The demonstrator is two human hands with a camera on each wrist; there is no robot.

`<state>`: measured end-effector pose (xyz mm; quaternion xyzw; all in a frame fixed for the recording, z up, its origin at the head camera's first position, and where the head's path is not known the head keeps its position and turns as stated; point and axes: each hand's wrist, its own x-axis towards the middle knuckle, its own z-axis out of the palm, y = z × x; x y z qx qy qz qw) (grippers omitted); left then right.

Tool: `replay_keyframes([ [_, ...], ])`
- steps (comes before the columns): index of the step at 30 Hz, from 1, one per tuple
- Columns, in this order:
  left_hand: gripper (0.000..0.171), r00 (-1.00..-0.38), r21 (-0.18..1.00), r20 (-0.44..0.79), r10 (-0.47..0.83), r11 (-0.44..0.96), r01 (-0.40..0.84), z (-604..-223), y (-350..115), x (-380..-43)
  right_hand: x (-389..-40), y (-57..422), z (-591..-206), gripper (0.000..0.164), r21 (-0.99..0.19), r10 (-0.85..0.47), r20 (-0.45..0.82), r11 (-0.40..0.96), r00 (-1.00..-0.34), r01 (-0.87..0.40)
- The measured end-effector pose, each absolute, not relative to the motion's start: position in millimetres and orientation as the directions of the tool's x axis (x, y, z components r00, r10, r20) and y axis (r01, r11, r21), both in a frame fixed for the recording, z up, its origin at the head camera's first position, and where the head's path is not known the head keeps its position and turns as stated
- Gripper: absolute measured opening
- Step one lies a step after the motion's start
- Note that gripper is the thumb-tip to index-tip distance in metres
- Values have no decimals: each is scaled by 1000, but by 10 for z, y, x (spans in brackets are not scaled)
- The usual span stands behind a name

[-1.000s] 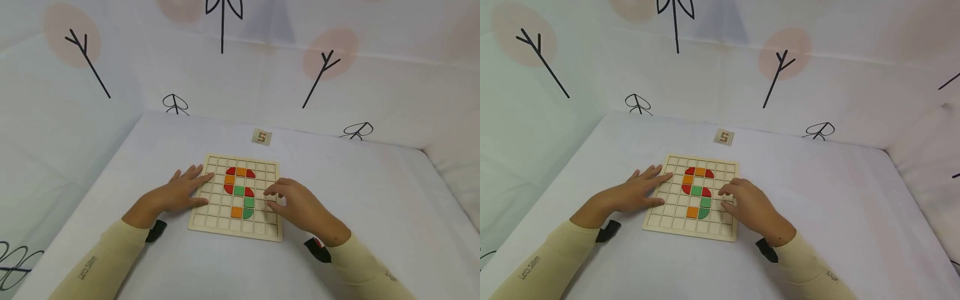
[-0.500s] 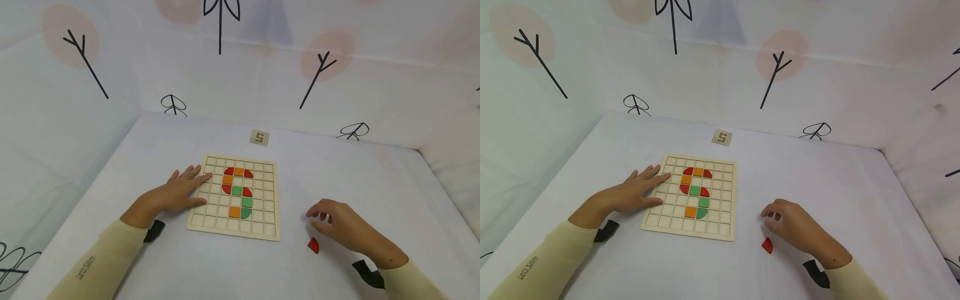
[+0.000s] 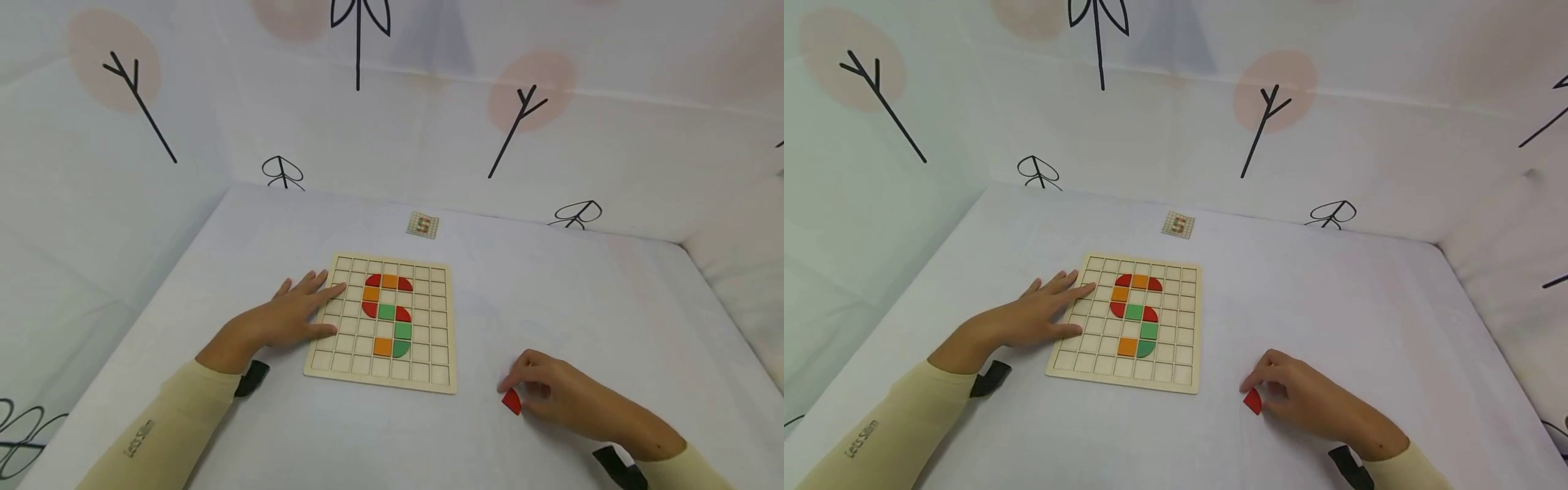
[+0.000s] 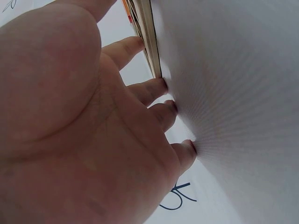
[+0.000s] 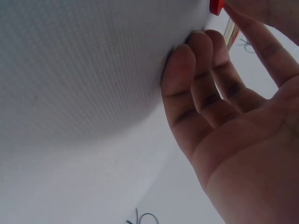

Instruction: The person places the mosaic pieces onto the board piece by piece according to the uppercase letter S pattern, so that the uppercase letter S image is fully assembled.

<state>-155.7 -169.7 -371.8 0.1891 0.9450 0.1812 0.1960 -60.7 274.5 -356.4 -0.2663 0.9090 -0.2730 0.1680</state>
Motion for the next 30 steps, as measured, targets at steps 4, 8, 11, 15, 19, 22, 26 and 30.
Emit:
replay_keyframes([
  [4, 81, -849, 420, -302, 434, 860, 290, -3730, -1700, -1565, -594, 2749, -3585, 44, -579, -610, -131, 687, -781, -439],
  [8, 82, -851, 413, -298, 433, 862, 294, -3742, -1707, -1573, -605, 2726, -3599, 41, -594, -621, -125, 671, -774, -443],
  [11, 82, -854, 408, -295, 429, 864, 293, -3745, -1714, -1572, -622, 2703, -3609, 35, -600, -630, -118, 661, -767, -451],
  [15, 82, -855, 407, -292, 428, 865, 294, -3747, -1722, -1571, -646, 2661, -3612, 29, -583, -629, -118, 670, -768, -459],
  [19, 82, -855, 414, -294, 427, 863, 289, -3745, -1725, -1572, -661, 2598, -3604, 30, -576, -597, -153, 701, -787, -420],
  [22, 82, -853, 419, -294, 430, 861, 290, -3746, -1724, -1574, -679, 2556, -3607, 31, -582, -572, -156, 712, -806, -393],
  [26, 82, -852, 416, -295, 433, 861, 294, -3746, -1717, -1575, -716, 2502, -3612, 30, -588, -545, -150, 720, -825, -368],
  [30, 82, -852, 413, -300, 429, 863, 290, -3738, -1706, -1567, -754, 2453, -3600, 27, -599, -518, -197, 736, -832, -316],
])
